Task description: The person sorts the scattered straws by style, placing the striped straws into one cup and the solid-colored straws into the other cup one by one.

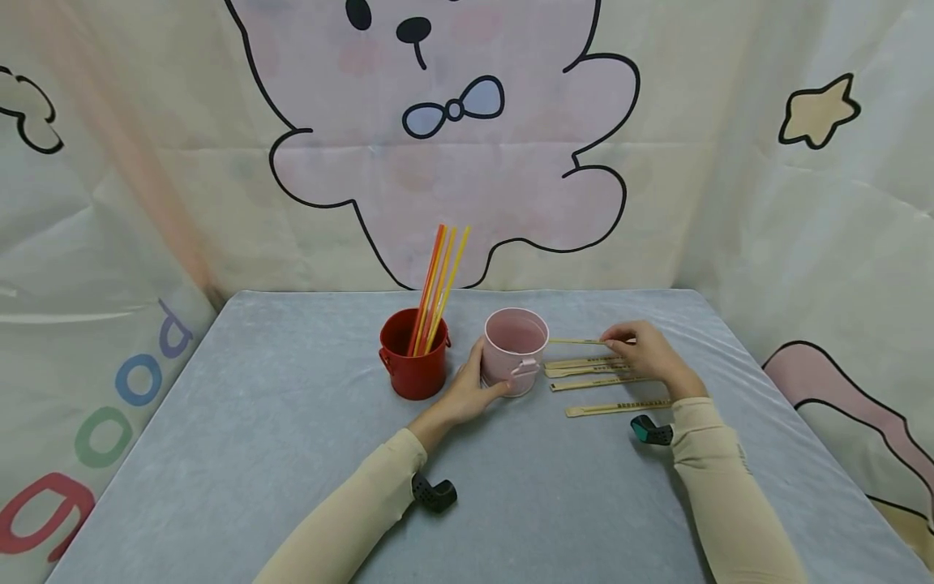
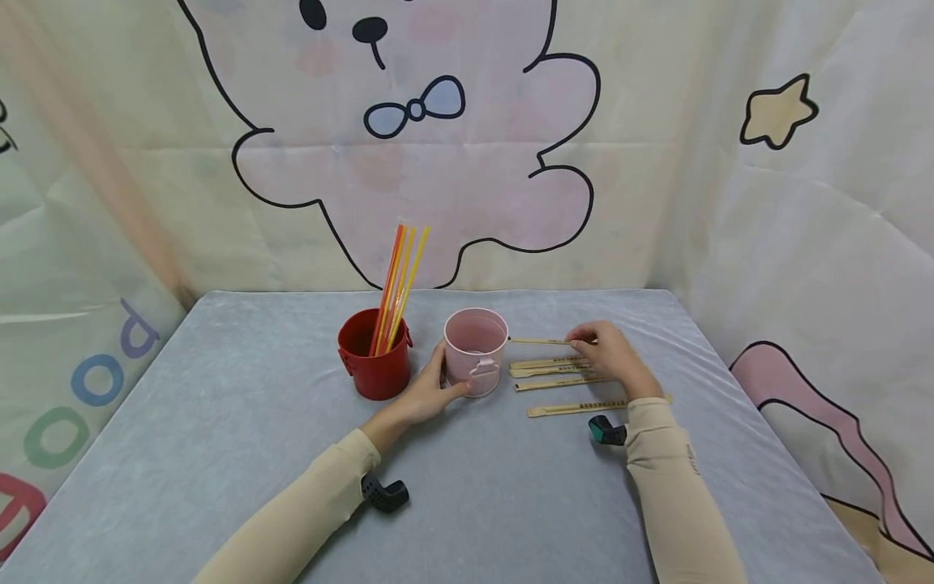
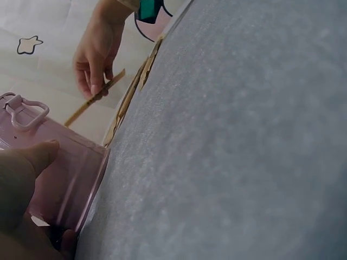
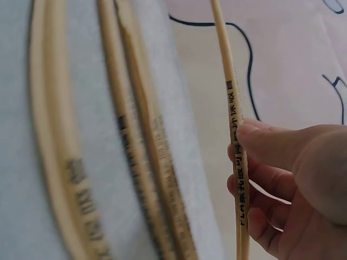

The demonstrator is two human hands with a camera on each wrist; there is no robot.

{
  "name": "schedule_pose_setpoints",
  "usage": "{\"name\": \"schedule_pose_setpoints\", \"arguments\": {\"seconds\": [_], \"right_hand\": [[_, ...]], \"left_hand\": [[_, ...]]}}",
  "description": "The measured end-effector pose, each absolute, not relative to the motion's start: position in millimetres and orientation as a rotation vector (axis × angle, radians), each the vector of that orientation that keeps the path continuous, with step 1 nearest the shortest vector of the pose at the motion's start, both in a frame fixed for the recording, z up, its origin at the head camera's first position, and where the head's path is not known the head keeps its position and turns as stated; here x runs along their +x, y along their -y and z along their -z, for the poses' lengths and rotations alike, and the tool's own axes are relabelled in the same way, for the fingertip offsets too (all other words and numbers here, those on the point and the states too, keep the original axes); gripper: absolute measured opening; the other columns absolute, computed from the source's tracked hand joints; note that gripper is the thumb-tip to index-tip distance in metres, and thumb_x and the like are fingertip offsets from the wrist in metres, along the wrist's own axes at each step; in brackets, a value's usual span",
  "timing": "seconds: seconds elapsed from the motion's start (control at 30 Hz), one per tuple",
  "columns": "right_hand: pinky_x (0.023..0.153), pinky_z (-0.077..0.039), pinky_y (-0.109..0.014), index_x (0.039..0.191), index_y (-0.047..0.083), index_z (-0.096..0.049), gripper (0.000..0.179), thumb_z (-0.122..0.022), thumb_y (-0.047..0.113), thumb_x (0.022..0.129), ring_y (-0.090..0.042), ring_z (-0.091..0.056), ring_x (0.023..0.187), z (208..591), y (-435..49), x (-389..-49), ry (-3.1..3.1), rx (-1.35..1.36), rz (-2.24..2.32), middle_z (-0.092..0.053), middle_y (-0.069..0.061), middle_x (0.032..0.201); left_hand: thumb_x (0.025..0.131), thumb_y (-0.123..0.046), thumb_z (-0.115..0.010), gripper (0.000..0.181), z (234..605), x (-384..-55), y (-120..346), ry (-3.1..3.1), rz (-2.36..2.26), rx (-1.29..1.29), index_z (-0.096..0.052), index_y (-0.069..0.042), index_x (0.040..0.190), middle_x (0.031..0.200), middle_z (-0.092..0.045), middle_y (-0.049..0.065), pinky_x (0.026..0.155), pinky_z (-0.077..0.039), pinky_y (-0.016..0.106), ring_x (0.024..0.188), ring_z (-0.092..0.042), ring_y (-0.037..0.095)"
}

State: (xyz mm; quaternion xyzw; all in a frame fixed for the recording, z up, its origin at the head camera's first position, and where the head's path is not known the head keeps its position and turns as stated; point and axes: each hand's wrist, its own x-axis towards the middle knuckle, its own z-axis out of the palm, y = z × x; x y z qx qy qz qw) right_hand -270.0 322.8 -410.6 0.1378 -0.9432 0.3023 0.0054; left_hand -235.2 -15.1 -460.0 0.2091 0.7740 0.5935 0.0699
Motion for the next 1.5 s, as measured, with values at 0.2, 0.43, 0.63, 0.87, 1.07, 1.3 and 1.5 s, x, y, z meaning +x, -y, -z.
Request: {"name": "schedule_pose_setpoints", "arguments": {"seconds": [0.2,0.43,0.63,0.87,1.07,1.3,1.5], "right_hand": [[0.084,-0.056,-0.043,0.113,-0.004,-0.071,0.022,-0.056,0.01,0.104,-0.039,-0.065,0.105,397,-316,-266,2.881,0.449,-0.959,-0.069,-0.026,0.115],[0.071,-0.047,-0.023,0.113,0.0,-0.071,0.022,-0.056,0.013,0.104,-0.012,-0.058,0.088,381,-309,-259,2.795,0.439,-0.946,-0.071,-0.022,0.112],[0.07,-0.044,-0.017,0.109,-0.002,-0.071,0.017,-0.059,0.006,0.101,0.008,-0.053,0.083,375,-301,-256,2.629,0.512,-1.006,-0.072,-0.023,0.104],[0.076,-0.043,-0.008,0.108,-0.004,-0.072,0.015,-0.063,-0.003,0.096,0.014,-0.054,0.089,368,-292,-252,2.452,0.533,-1.072,-0.071,-0.016,0.101],[0.079,-0.045,-0.006,0.104,-0.005,-0.072,0.013,-0.063,-0.008,0.094,0.011,-0.059,0.091,356,-282,-247,2.278,0.542,-1.204,-0.068,0.015,0.096],[0.071,-0.053,-0.012,0.101,-0.017,-0.066,0.011,-0.059,-0.013,0.093,-0.003,-0.067,0.079,341,-269,-238,1.925,0.566,-1.622,-0.074,0.011,0.087],[0.072,-0.057,-0.019,0.102,-0.006,-0.07,0.015,-0.057,-0.011,0.096,-0.011,-0.073,0.079,336,-265,-231,1.605,0.57,-1.906,-0.076,-0.002,0.088]], "left_hand": [[0.093,-0.014,-0.07,0.087,458,-236,17,-2.301,-1.771,0.622,-0.015,-0.016,0.161,0.164,-0.03,0.009,0.128,-0.02,0.048,0.152,-0.028,0.025],[0.093,-0.013,-0.071,0.086,456,-235,18,-2.296,-1.771,0.639,-0.016,-0.016,0.16,0.163,-0.032,0.009,0.128,-0.021,0.048,0.152,-0.03,0.024],[0.093,-0.015,-0.071,0.085,458,-237,19,-2.289,-1.775,0.656,-0.018,-0.016,0.16,0.162,-0.034,0.009,0.127,-0.023,0.049,0.15,-0.031,0.025],[0.094,-0.016,-0.07,0.085,460,-236,19,-2.29,-1.756,0.639,-0.016,-0.017,0.16,0.164,-0.031,0.007,0.128,-0.021,0.05,0.152,-0.028,0.024],[0.094,-0.015,-0.07,0.085,458,-236,19,-2.283,-1.78,0.662,-0.016,-0.017,0.16,0.163,-0.032,0.009,0.128,-0.021,0.05,0.152,-0.029,0.025],[0.094,-0.012,-0.069,0.084,453,-238,21,-2.277,-1.772,0.686,-0.016,-0.013,0.16,0.163,-0.03,0.011,0.127,-0.021,0.052,0.152,-0.028,0.027],[0.094,-0.015,-0.069,0.084,458,-234,20,-2.272,-1.76,0.692,-0.016,-0.013,0.16,0.163,-0.03,0.011,0.127,-0.02,0.053,0.152,-0.027,0.028]]}}
